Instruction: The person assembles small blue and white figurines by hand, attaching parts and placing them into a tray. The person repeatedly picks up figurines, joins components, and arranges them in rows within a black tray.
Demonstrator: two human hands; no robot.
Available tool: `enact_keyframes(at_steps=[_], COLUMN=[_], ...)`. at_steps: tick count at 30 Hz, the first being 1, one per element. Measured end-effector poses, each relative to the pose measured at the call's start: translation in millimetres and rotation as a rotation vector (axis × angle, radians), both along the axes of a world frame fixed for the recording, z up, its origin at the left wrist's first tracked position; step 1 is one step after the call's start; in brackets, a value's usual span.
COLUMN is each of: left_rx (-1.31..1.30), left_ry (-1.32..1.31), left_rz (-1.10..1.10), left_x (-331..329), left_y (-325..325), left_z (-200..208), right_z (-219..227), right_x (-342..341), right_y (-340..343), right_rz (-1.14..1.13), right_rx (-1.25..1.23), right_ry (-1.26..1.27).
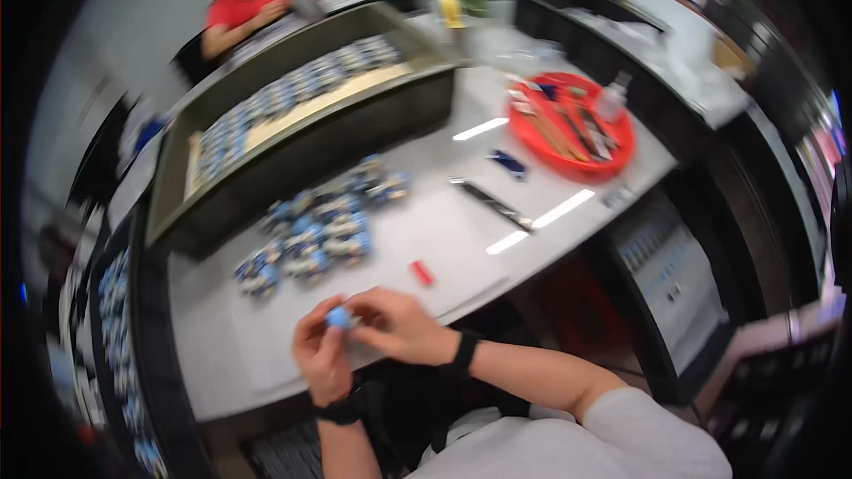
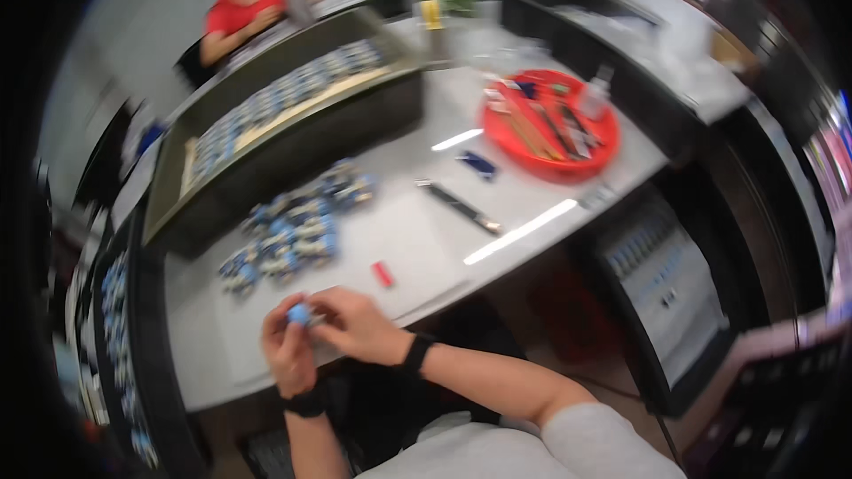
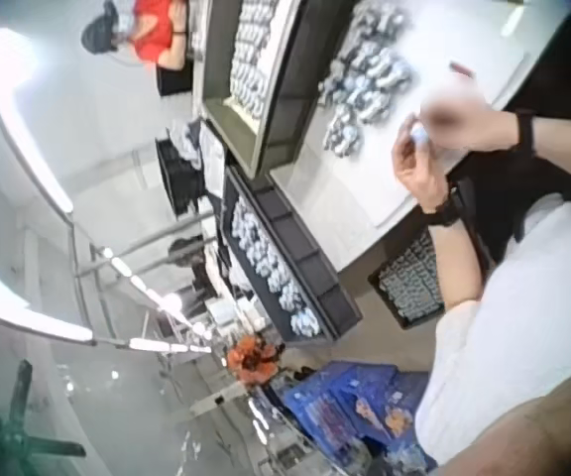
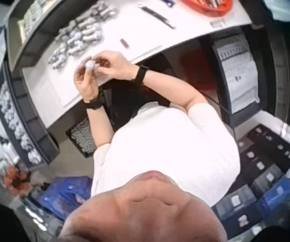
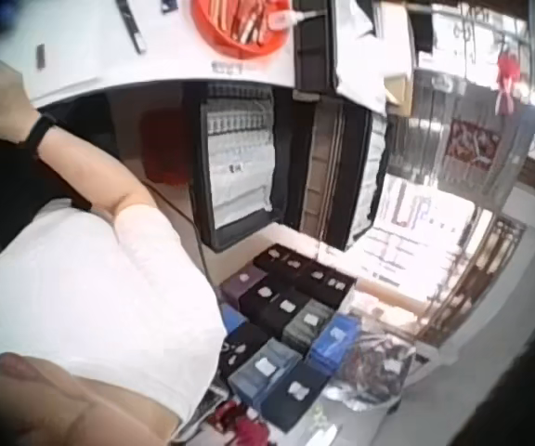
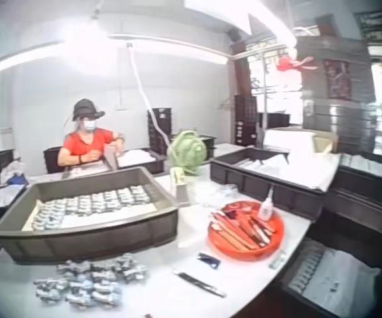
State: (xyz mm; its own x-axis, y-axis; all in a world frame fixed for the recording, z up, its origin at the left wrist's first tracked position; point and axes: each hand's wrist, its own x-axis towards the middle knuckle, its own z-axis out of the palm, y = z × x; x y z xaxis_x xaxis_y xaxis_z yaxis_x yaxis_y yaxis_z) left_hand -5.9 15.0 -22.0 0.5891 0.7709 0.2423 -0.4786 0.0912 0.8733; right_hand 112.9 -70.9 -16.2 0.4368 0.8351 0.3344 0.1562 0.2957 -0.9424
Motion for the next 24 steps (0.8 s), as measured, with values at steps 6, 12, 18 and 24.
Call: enact_keyframes(at_steps=[6,12,18,24], left_rx=[-0.057,0.094,0.085,0.123], left_ry=[0.023,0.106,0.162,0.196], left_rz=[-0.036,-0.135,-0.029,-0.049], left_x=[-9.1,-0.6,-5.7,1.5], left_y=[9.8,2.9,7.2,7.5], left_z=[-10.5,-0.9,-1.0,-0.1], right_z=[1.5,3.0,-33.8,-110.0], right_x=[36.6,117.2,158.3,148.4], right_y=[-55.5,-246.5,-465.4,-588.1], right_rz=[0.107,-0.382,-0.980,-0.766], right_rx=[0.011,0.131,-0.287,-1.337], right_ry=[0.284,0.383,0.298,0.108])
